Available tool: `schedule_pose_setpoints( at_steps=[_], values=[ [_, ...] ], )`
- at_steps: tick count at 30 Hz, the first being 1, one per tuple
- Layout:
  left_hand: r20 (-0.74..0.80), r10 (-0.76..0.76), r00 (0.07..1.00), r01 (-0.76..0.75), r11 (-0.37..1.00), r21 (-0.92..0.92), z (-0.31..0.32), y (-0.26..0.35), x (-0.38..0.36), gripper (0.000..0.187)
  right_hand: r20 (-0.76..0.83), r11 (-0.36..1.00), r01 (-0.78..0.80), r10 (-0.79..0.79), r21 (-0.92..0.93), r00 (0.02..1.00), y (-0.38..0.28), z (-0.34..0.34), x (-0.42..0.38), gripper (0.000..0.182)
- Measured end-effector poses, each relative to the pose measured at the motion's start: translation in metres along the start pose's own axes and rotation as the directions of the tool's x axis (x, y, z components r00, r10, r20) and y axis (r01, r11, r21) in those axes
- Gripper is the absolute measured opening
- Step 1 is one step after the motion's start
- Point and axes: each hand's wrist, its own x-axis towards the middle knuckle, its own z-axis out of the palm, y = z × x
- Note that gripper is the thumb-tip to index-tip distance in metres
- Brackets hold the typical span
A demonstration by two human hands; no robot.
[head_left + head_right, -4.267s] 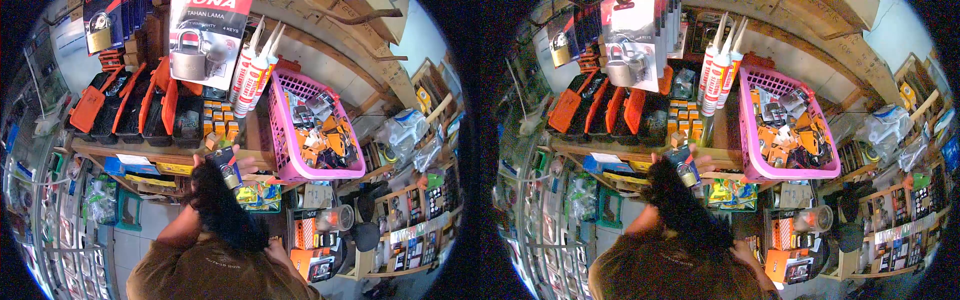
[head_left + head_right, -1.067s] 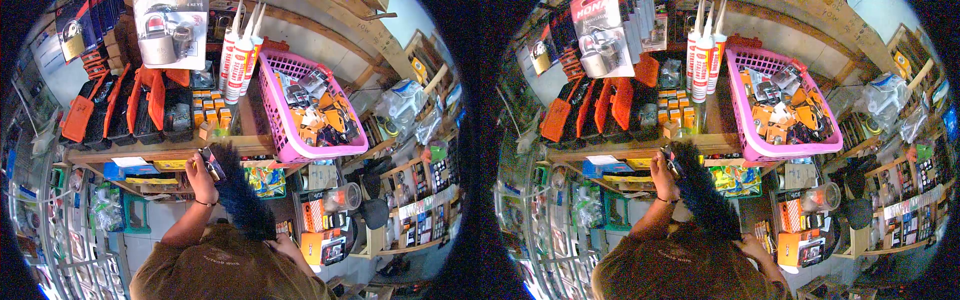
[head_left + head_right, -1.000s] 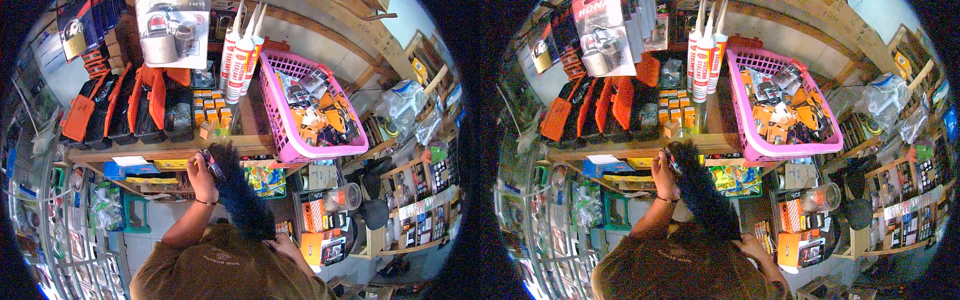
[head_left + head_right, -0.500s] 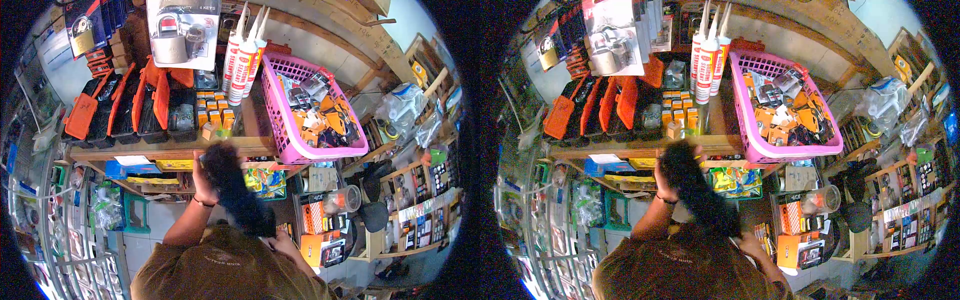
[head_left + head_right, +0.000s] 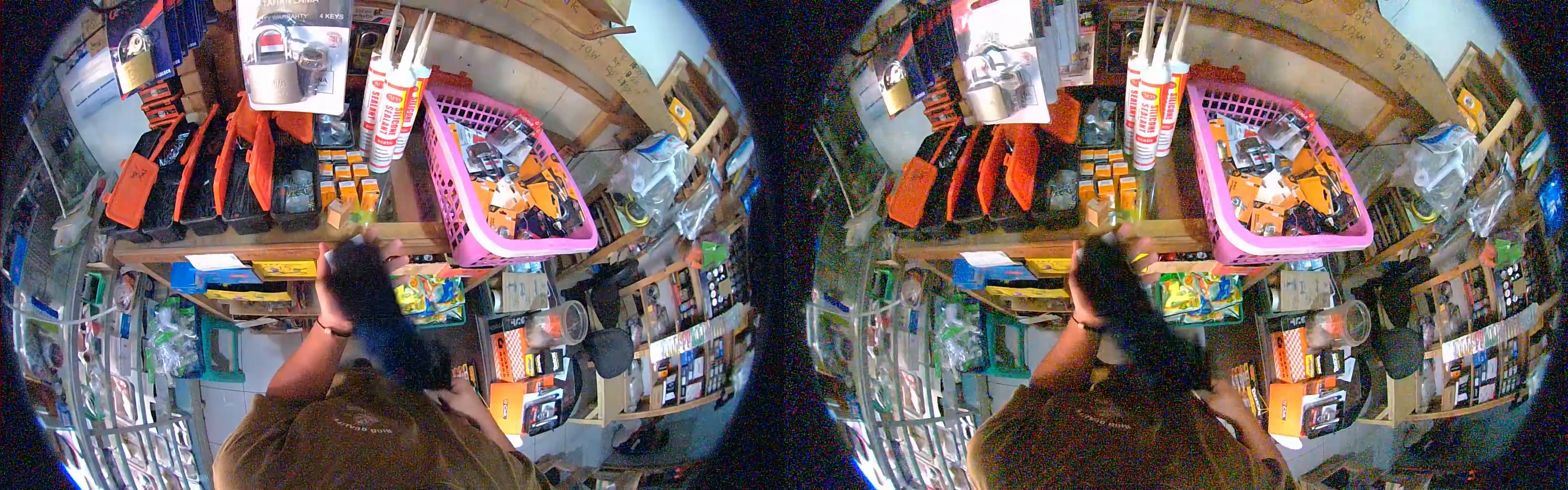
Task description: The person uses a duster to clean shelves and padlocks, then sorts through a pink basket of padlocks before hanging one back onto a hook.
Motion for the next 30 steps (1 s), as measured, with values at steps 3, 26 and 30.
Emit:
schedule_pose_setpoints(
  at_steps=[3, 26, 30],
  values=[
    [-0.321, 0.077, 0.944, -0.097, 0.994, -0.049, -0.002, -0.001, 0.002, 0.073, 0.047, 0.955, -0.289, 0.292, -0.064, 0.955, 0.003, 0.000, 0.003, 0.021],
    [-0.233, 0.039, 0.972, -0.081, 0.982, -0.172, -0.003, 0.002, -0.007, 0.057, 0.017, 0.976, -0.192, 0.191, 0.100, 0.981, 0.045, 0.010, 0.005, 0.025],
    [-0.285, 0.059, 0.957, 0.029, 0.955, 0.294, -0.010, -0.003, 0.001, 0.064, 0.154, 0.975, -0.179, 0.199, -0.135, 0.968, 0.000, -0.012, 0.004, 0.027]
  ],
)
